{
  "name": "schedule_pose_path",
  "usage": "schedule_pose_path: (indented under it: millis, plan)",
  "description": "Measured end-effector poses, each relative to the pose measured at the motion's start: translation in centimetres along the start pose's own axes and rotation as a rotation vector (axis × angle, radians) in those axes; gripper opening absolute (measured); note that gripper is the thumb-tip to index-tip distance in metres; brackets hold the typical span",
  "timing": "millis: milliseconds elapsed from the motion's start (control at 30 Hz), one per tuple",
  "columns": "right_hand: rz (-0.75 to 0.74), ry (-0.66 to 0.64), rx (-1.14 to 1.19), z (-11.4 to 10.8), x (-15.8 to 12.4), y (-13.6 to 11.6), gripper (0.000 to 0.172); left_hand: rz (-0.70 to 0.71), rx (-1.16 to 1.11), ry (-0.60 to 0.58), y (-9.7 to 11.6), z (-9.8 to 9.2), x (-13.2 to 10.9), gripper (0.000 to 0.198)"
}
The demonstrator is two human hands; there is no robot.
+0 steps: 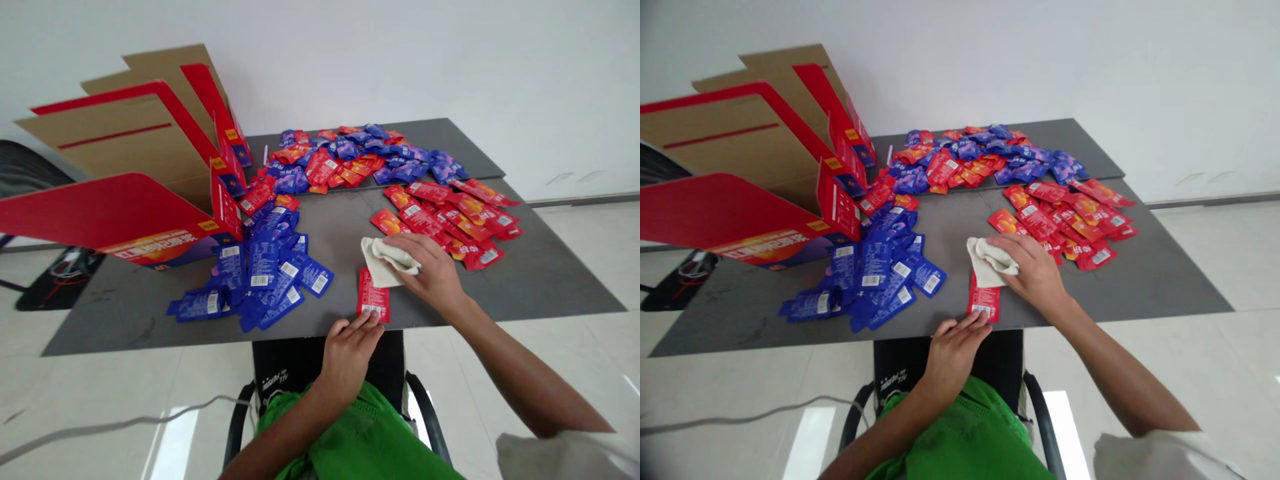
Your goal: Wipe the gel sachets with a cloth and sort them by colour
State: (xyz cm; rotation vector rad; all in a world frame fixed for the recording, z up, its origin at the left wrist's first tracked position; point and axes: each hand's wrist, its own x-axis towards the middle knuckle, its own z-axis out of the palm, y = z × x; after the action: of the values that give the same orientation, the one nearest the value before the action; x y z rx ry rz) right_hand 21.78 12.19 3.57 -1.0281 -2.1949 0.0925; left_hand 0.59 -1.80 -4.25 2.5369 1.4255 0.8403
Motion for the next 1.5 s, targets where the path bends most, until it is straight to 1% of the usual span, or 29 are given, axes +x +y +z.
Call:
schedule_pose_path:
  millis: [33, 67, 133, 200, 267, 333, 467, 567, 600, 667, 733, 767, 800, 833, 900, 933, 967, 1033, 1133, 1233, 1333, 1400, 1433, 1500]
  plan:
    - [-0.03, -0.057, 0.036, -0.5, -1.0, -1.0, 0.048, -0.004, -0.009, 0.002, 0.0, -0.1, 0.0, 0.023]
    - [-0.065, -0.143, 0.069, -0.7, -2.1, -1.9, 0.049, -0.009, -0.019, 0.001, 0.1, -0.2, 0.1, 0.021]
    - [-0.131, -0.291, 0.127, -0.6, -4.0, -3.2, 0.05, -0.019, -0.035, -0.016, 0.1, -0.5, 0.2, 0.019]
    - [-0.152, -0.344, 0.161, 0.2, -5.2, -3.4, 0.051, -0.023, -0.051, -0.027, 0.1, -0.7, 0.2, 0.021]
    - [-0.142, -0.327, 0.165, 1.3, -5.4, -2.6, 0.051, -0.017, -0.067, -0.01, 0.1, -0.8, 0.2, 0.019]
    - [-0.126, -0.313, 0.133, 2.4, -4.5, -1.0, 0.049, -0.01, -0.068, 0.014, 0.1, -0.7, 0.2, 0.02]
    - [-0.074, -0.296, 0.02, 4.1, -1.1, 2.7, 0.043, -0.004, -0.048, 0.028, 0.1, -0.5, 0.1, 0.025]
    - [-0.03, -0.268, -0.063, 3.9, 1.2, 4.2, 0.039, -0.015, -0.051, 0.041, 0.1, -0.3, 0.1, 0.025]
    - [-0.012, -0.234, -0.081, 3.4, 1.6, 4.2, 0.038, -0.023, -0.05, 0.041, 0.1, -0.2, 0.1, 0.025]
    - [0.025, -0.124, -0.085, 2.0, 1.5, 3.3, 0.04, -0.031, -0.044, 0.028, 0.1, -0.2, 0.1, 0.024]
    - [0.041, -0.025, -0.041, 0.5, 0.3, 1.4, 0.045, -0.032, -0.041, 0.017, 0.2, -0.2, 0.1, 0.025]
    - [0.027, -0.012, -0.013, -0.2, -0.7, 0.3, 0.048, -0.029, -0.045, 0.012, 0.2, -0.3, 0.1, 0.025]
    - [-0.007, -0.049, 0.022, -0.7, -1.7, -0.8, 0.051, -0.028, -0.053, 0.01, 0.2, -0.4, 0.1, 0.024]
    - [-0.053, -0.118, 0.059, -1.0, -2.8, -1.9, 0.053, -0.03, -0.06, 0.009, 0.2, -0.5, 0.2, 0.022]
    - [-0.126, -0.239, 0.121, -0.9, -4.9, -3.4, 0.053, -0.047, -0.065, -0.011, 0.2, -0.7, 0.2, 0.022]
    - [-0.145, -0.275, 0.144, -0.6, -5.7, -3.7, 0.053, -0.057, -0.062, -0.028, 0.2, -0.8, 0.2, 0.024]
    - [-0.149, -0.292, 0.158, -0.2, -6.3, -3.8, 0.052, -0.063, -0.058, -0.044, 0.2, -0.9, 0.3, 0.026]
    - [-0.124, -0.307, 0.161, 0.8, -6.7, -3.2, 0.052, -0.057, -0.058, -0.065, 0.3, -1.0, 0.4, 0.023]
    - [-0.077, -0.32, 0.123, 2.3, -5.4, -1.0, 0.051, -0.039, -0.051, -0.043, 0.3, -0.9, 0.3, 0.024]
    - [-0.022, -0.287, 0.056, 3.5, -2.6, 1.5, 0.045, -0.031, -0.034, -0.01, 0.3, -0.4, 0.0, 0.026]
    - [0.028, -0.245, -0.035, 3.7, 0.1, 3.3, 0.038, -0.034, -0.03, -0.005, 0.2, -0.1, -0.1, 0.026]
    - [0.063, -0.15, -0.073, 2.9, 1.0, 3.5, 0.038, -0.032, -0.04, -0.003, 0.3, -0.5, 0.2, 0.022]
    - [0.084, -0.077, -0.078, 2.3, 1.0, 3.3, 0.039, -0.031, -0.056, -0.007, 0.3, -1.0, 0.6, 0.019]
    - [0.135, 0.09, -0.064, 0.7, 0.1, 2.3, 0.041, -0.038, -0.109, -0.018, 0.4, -2.4, 1.9, 0.014]
